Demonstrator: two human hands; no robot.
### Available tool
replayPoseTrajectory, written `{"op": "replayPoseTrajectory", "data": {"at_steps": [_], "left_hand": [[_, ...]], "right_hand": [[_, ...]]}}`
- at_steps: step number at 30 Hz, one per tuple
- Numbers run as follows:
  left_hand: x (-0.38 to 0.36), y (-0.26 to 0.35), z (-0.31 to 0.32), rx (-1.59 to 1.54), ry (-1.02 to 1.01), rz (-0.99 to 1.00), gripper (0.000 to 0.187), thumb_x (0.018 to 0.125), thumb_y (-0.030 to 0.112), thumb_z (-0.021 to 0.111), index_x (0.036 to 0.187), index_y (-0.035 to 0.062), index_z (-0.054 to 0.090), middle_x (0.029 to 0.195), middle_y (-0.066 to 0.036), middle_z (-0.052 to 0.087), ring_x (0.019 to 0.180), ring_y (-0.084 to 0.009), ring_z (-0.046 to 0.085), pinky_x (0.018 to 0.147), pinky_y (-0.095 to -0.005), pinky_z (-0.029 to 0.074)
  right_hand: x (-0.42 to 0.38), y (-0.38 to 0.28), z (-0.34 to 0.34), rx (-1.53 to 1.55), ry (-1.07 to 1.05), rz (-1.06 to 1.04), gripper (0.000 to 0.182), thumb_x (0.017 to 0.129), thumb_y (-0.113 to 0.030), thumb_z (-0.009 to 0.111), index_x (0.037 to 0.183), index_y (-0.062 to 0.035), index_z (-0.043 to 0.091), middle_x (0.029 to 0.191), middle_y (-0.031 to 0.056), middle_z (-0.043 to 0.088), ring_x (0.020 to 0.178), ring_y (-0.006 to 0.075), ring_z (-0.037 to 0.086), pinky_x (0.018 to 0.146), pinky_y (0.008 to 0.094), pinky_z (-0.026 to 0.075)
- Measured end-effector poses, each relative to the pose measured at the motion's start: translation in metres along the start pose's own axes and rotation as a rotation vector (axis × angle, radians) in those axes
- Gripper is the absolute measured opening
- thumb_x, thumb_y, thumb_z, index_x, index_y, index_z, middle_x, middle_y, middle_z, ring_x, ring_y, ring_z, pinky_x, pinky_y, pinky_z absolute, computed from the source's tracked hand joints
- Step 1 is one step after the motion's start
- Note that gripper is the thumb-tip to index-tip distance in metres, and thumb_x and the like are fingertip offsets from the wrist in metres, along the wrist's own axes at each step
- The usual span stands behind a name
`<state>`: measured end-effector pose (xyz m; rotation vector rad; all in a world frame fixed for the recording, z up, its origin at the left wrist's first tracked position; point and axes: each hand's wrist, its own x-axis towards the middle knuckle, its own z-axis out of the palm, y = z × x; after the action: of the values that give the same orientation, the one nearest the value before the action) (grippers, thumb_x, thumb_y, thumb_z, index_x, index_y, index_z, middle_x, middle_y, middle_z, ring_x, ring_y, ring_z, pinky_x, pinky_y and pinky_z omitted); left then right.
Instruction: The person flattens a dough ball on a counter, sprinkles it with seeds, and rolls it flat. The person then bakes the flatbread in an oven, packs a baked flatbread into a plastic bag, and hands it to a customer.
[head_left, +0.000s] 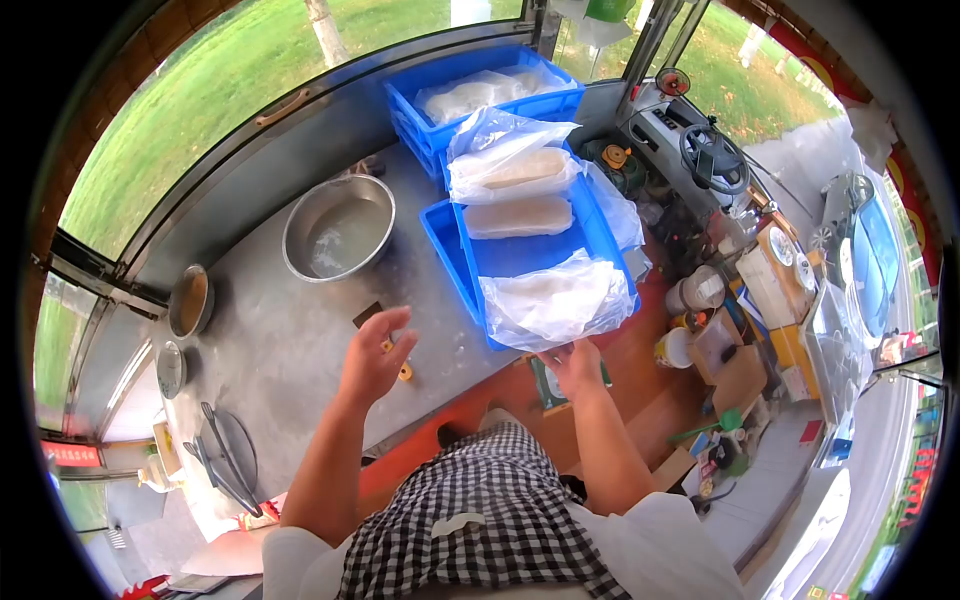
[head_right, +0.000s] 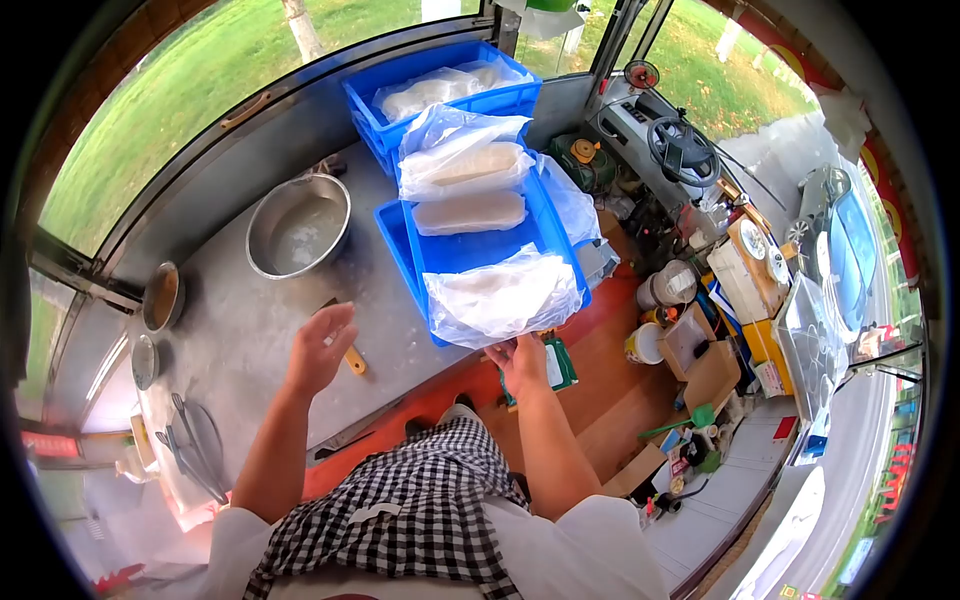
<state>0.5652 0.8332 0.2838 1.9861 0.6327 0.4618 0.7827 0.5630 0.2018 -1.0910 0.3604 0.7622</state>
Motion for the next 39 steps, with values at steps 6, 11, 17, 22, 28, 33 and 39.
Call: {"op": "replayPoseTrajectory", "data": {"at_steps": [6,11,17,22,28,33,39], "left_hand": [[0.1,0.059,0.034,0.116,-0.115,0.17,0.038,0.093,0.02,0.075,0.128,0.0041,0.069,0.122,-0.015,0.071,0.115,-0.029,0.069,0.094,-0.0378,0.056],[0.194,0.081,0.091,0.272,-0.161,0.285,0.044,0.09,0.021,0.076,0.13,0.0055,0.068,0.129,-0.018,0.068,0.118,-0.037,0.066,0.1,-0.0428,0.053],[0.301,0.083,0.138,0.606,0.081,0.462,0.08,0.08,0.026,0.085,0.151,0.0115,0.049,0.154,-0.015,0.049,0.142,-0.0382,0.047,0.119,-0.0481,0.038],[0.357,0.086,0.152,0.754,0.117,0.483,0.079,0.075,0.021,0.084,0.148,0.0157,0.054,0.149,-0.014,0.054,0.136,-0.0382,0.051,0.12,-0.0504,0.037],[0.369,0.095,0.169,0.483,0.212,0.581,0.01,0.087,0.01,0.07,0.097,0.0094,0.073,0.097,-0.011,0.07,0.091,-0.0358,0.069,0.08,-0.0451,0.055],[0.36,0.09,0.188,0.528,-0.242,0.421,0.032,0.091,0.021,0.073,0.119,0.0061,0.073,0.118,-0.017,0.073,0.109,-0.0368,0.07,0.094,-0.0441,0.056],[0.386,0.058,0.199,0.829,-0.307,0.249,0.079,0.082,0.036,0.08,0.147,0.0015,0.053,0.147,-0.024,0.057,0.138,-0.0407,0.052,0.116,-0.0462,0.042]], "right_hand": [[-0.001,-0.009,0.002,-0.018,-0.033,0.019,0.048,0.106,-0.038,0.058,0.145,-0.0125,0.049,0.137,0.0084,0.061,0.122,0.0247,0.063,0.099,0.0455,0.057],[0.006,-0.018,-0.002,-0.026,-0.102,0.093,0.045,0.106,-0.032,0.059,0.146,-0.0118,0.051,0.133,0.0084,0.064,0.116,0.0239,0.067,0.097,0.0399,0.058],[0.013,-0.046,0.0,-0.045,-0.151,0.194,0.044,0.107,-0.019,0.056,0.149,-0.0097,0.047,0.138,0.0097,0.062,0.118,0.0212,0.064,0.099,0.0375,0.056],[0.035,-0.055,0.004,-0.046,-0.218,0.248,0.044,0.107,-0.018,0.055,0.149,-0.0095,0.047,0.138,0.0099,0.062,0.119,0.0212,0.064,0.1,0.0374,0.055],[0.058,-0.051,0.006,-0.023,-0.312,0.252,0.044,0.107,-0.018,0.055,0.149,-0.0093,0.047,0.138,0.0101,0.061,0.119,0.0212,0.064,0.1,0.0373,0.055],[0.071,-0.048,0.004,0.009,-0.364,0.199,0.044,0.107,-0.017,0.054,0.149,-0.0091,0.047,0.138,0.0103,0.061,0.12,0.0212,0.063,0.101,0.0372,0.054],[0.07,-0.049,-0.001,0.038,-0.401,0.133,0.044,0.107,-0.017,0.054,0.149,-0.0088,0.047,0.138,0.0106,0.061,0.12,0.0212,0.063,0.102,0.0371,0.054]]}}
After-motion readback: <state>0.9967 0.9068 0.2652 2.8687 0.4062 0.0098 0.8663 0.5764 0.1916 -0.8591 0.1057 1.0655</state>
